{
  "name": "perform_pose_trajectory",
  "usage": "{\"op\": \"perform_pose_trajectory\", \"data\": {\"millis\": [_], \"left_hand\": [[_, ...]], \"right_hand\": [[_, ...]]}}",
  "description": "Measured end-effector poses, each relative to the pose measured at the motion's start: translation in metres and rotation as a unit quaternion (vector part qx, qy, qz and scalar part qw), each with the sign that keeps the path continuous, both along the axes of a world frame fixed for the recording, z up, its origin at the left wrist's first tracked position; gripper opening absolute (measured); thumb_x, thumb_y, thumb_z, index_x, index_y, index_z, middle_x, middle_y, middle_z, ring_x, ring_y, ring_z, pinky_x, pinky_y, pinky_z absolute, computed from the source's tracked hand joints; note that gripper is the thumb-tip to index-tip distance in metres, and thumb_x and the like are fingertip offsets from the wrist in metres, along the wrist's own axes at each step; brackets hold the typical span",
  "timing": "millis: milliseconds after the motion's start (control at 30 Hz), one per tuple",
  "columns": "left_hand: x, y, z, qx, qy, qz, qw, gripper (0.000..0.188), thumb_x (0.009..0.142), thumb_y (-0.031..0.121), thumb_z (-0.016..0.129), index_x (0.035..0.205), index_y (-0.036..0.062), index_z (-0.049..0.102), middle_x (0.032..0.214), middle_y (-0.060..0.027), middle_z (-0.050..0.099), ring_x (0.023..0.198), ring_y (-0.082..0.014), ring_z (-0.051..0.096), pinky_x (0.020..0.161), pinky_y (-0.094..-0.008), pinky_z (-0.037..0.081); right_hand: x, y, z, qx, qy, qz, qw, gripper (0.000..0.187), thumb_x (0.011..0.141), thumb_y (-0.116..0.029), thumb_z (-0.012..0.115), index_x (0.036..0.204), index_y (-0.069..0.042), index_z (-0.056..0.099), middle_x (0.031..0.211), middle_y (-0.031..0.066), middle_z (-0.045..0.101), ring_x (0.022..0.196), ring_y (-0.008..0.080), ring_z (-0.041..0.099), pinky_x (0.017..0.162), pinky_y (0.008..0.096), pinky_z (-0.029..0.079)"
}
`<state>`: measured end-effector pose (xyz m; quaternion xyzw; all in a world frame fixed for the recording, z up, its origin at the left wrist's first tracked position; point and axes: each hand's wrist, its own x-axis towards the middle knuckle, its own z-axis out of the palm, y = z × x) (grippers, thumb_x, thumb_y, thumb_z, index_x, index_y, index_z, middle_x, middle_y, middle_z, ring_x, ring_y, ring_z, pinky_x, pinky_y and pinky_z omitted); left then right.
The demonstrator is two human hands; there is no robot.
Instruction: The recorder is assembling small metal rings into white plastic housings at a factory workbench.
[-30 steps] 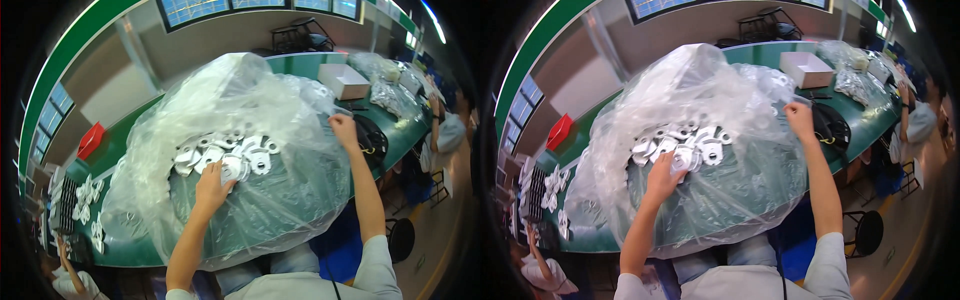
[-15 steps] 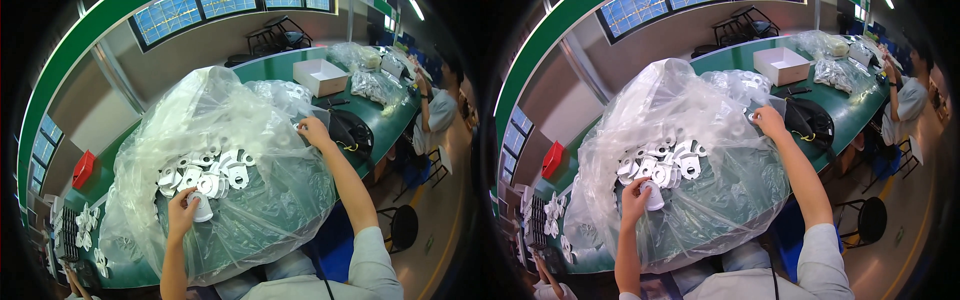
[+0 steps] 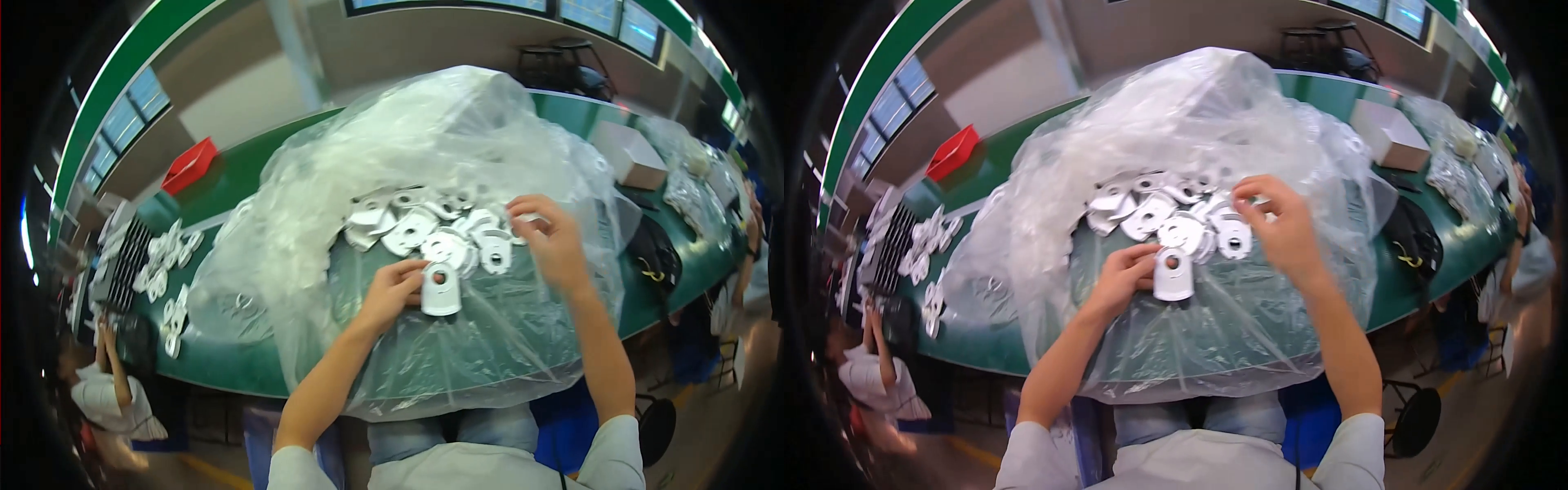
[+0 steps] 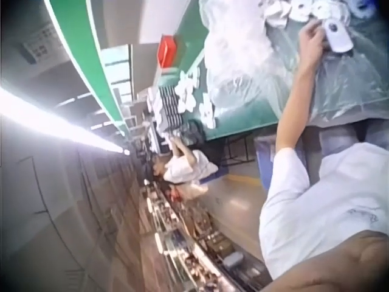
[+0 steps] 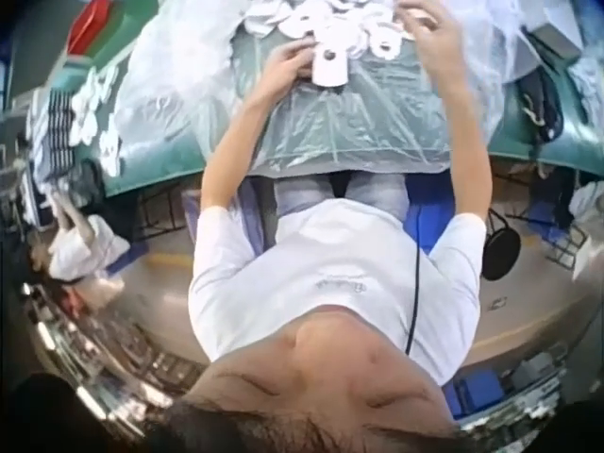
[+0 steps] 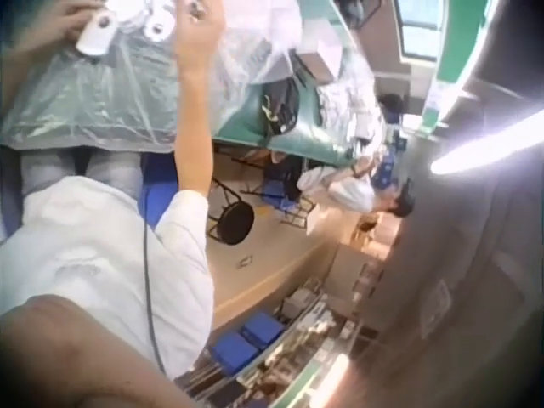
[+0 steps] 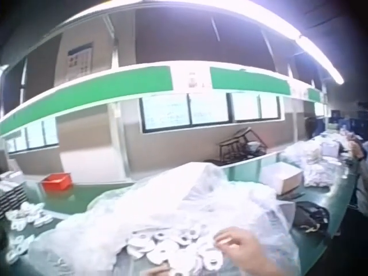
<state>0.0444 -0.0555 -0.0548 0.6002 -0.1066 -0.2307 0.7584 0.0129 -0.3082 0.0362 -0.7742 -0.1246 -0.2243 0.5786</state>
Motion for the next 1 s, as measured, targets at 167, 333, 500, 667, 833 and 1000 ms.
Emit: {"op": "perform_pose_trajectory", "data": {"millis": [167, 333, 500, 667, 833, 1000], "left_hand": [[-0.003, 0.015, 0.000, -0.043, -0.004, 0.071, 0.997, 0.029, 0.090, 0.007, 0.050, 0.116, -0.0048, 0.054, 0.095, -0.0104, 0.065, 0.083, -0.0166, 0.065, 0.070, -0.0281, 0.054], [-0.003, 0.010, 0.008, -0.078, 0.003, 0.103, 0.992, 0.028, 0.089, 0.005, 0.050, 0.115, -0.0066, 0.053, 0.095, -0.0120, 0.065, 0.083, -0.0178, 0.065, 0.069, -0.0276, 0.055], [-0.003, 0.011, 0.004, -0.074, 0.009, 0.101, 0.992, 0.028, 0.089, 0.005, 0.050, 0.114, -0.0061, 0.053, 0.096, -0.0129, 0.065, 0.083, -0.0176, 0.065, 0.069, -0.0272, 0.054], [-0.001, 0.008, 0.007, -0.091, -0.007, 0.097, 0.991, 0.028, 0.090, 0.008, 0.054, 0.114, -0.0054, 0.054, 0.097, -0.0124, 0.065, 0.082, -0.0164, 0.065, 0.069, -0.0265, 0.054], [-0.002, 0.009, 0.007, -0.095, -0.006, 0.099, 0.991, 0.029, 0.089, 0.008, 0.055, 0.114, -0.0060, 0.054, 0.098, -0.0130, 0.066, 0.084, -0.0168, 0.065, 0.070, -0.0269, 0.054], [-0.002, 0.011, 0.006, -0.096, 0.005, 0.100, 0.990, 0.029, 0.089, 0.007, 0.055, 0.114, -0.0070, 0.053, 0.098, -0.0131, 0.066, 0.084, -0.0178, 0.066, 0.069, -0.0279, 0.055]], "right_hand": [[0.013, 0.081, -0.043, -0.153, -0.092, 0.033, 0.983, 0.008, 0.080, -0.002, 0.062, 0.087, 0.001, 0.062, 0.096, 0.0119, 0.063, 0.085, 0.0221, 0.060, 0.072, 0.0302, 0.046], [0.030, 0.088, -0.066, 0.063, 0.081, 0.077, 0.992, 0.010, 0.087, -0.007, 0.054, 0.087, 0.002, 0.060, 0.096, 0.0082, 0.062, 0.087, 0.0154, 0.059, 0.074, 0.0274, 0.047], [0.025, 0.090, -0.077, 0.027, 0.093, 0.059, 0.994, 0.010, 0.086, -0.006, 0.056, 0.088, 0.002, 0.060, 0.094, 0.0078, 0.063, 0.083, 0.0143, 0.060, 0.070, 0.0272, 0.049], [0.021, 0.090, -0.068, -0.033, 0.065, 0.033, 0.997, 0.009, 0.084, -0.006, 0.059, 0.086, 0.003, 0.061, 0.088, 0.0092, 0.063, 0.077, 0.0164, 0.061, 0.062, 0.0274, 0.050], [0.022, 0.089, -0.067, -0.008, -0.014, 0.004, 1.000, 0.007, 0.083, -0.004, 0.059, 0.087, 0.002, 0.061, 0.089, 0.0095, 0.064, 0.078, 0.0172, 0.061, 0.064, 0.0269, 0.049], [0.017, 0.083, -0.059, -0.122, -0.162, -0.022, 0.979, 0.010, 0.076, 0.000, 0.065, 0.086, 0.000, 0.062, 0.093, 0.0098, 0.062, 0.083, 0.0229, 0.060, 0.072, 0.0312, 0.048]]}}
